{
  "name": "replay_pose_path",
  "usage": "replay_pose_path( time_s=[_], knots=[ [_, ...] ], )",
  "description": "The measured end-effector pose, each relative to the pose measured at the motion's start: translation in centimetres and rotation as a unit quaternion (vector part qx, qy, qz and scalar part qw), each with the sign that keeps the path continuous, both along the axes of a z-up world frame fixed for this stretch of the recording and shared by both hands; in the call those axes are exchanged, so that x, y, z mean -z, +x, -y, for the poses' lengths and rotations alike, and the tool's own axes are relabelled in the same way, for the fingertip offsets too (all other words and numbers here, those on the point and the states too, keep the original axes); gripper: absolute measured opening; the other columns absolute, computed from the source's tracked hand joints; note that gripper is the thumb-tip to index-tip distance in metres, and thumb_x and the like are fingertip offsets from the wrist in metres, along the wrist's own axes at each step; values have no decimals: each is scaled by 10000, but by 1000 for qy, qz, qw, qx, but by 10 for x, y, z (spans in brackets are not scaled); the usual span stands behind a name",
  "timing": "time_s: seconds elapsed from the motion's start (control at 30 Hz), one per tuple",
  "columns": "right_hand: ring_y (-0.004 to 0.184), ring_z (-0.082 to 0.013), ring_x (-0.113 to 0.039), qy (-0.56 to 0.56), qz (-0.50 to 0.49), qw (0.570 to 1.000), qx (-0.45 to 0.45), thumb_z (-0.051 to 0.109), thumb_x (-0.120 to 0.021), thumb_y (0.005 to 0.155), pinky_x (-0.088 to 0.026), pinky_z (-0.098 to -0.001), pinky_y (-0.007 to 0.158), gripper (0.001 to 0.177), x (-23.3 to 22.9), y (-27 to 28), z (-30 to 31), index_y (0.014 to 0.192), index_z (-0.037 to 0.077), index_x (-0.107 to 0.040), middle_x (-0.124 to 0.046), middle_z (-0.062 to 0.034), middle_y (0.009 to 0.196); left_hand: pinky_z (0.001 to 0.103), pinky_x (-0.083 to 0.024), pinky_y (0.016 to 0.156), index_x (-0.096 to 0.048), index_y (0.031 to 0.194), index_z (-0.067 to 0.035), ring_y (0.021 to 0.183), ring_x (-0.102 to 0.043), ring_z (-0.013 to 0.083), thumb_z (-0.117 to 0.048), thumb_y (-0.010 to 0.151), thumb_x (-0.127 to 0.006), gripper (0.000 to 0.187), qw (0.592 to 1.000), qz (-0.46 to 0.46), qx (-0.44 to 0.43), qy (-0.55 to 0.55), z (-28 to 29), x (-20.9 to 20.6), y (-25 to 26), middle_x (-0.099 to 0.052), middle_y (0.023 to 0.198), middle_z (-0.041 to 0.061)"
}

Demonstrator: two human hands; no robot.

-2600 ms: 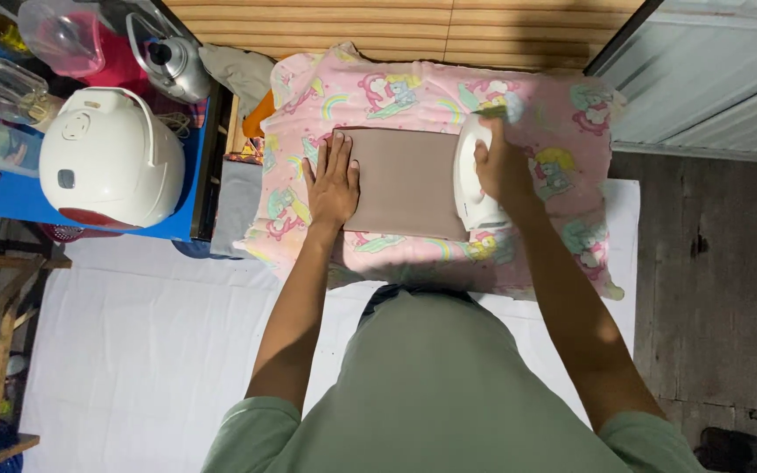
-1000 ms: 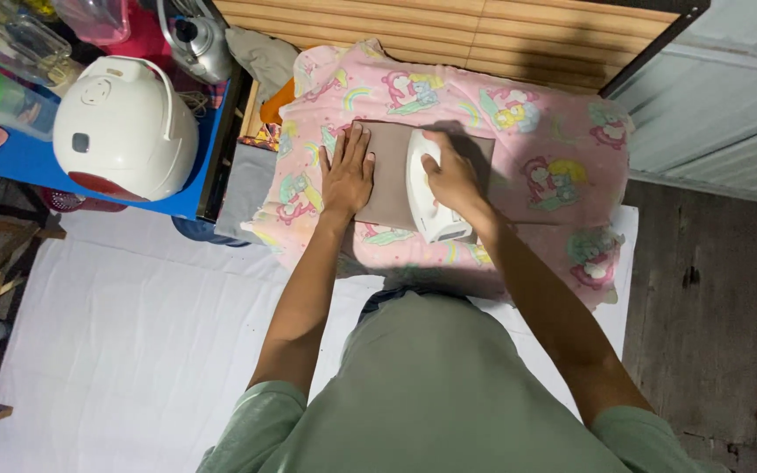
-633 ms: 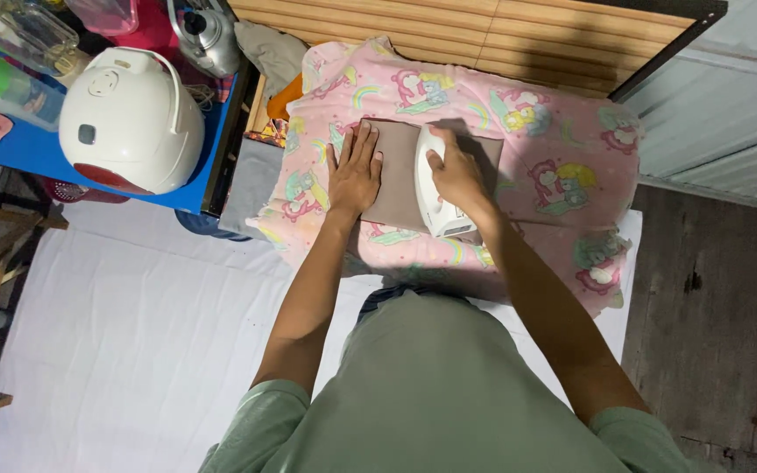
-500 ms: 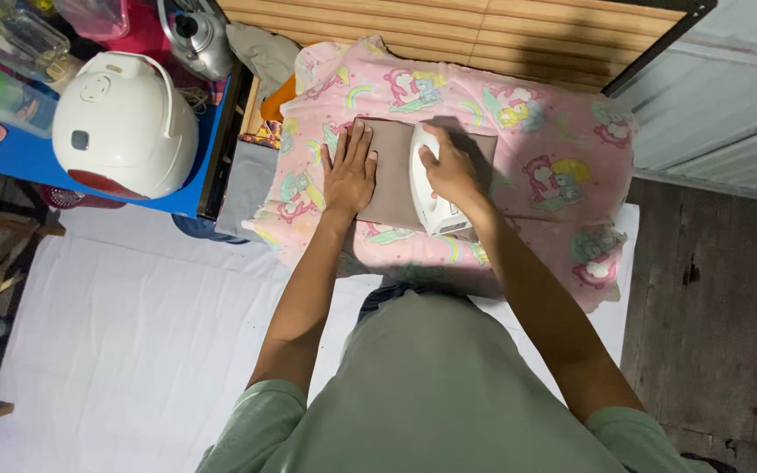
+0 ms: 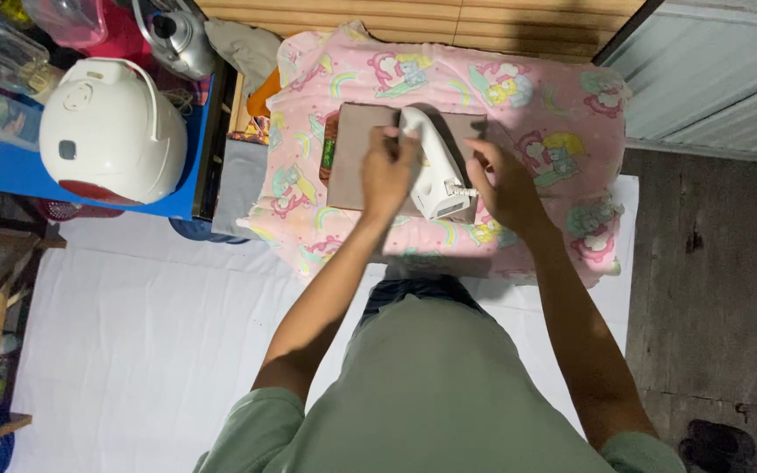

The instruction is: Ironing and folding pieces of clothing on a flat surface.

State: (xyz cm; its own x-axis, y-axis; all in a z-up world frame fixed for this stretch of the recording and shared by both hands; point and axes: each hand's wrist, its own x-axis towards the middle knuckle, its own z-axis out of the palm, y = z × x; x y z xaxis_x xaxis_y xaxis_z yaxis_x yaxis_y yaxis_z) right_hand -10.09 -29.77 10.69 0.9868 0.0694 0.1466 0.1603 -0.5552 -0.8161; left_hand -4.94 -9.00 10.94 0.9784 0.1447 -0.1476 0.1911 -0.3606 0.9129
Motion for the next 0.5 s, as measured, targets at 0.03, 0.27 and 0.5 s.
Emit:
replay_pose_path(
  time_s=[0.03, 0.27, 0.5],
  knots=[
    [922, -245, -703, 0, 1, 1000, -3, 232, -626, 1043, -565, -369, 809, 369, -4, -7, 0, 1363, 48, -615, -695, -136, 1093, 426, -551, 734, -595, 1241, 7, 793, -730, 300, -343, 979, -677, 445, 1000, 1, -3, 0, 10, 7, -3, -753, 870, 196],
    [864, -283, -665, -154, 153, 976, -12, 255, -839, 733, -531, -422, 772, 611, 7, -48, 41, 1262, 59, -603, -668, -128, 968, 379, -592, 694, -274, 1507, -19, 779, -731, 253, -113, 816, -755, 847, 997, 10, 22, -71, 44, 34, -11, -725, 954, 190],
    [841, -291, -655, -237, 213, 932, 176, 145, -641, 1112, -502, -428, 807, 148, 129, -54, 198, 1050, 39, -724, -683, -137, 851, 356, -598, 669, -327, 1532, -64, 811, -691, 246, 38, 808, -694, 818, 973, -14, -22, -230, 52, 21, -7, -676, 1040, 198]
  ],
)
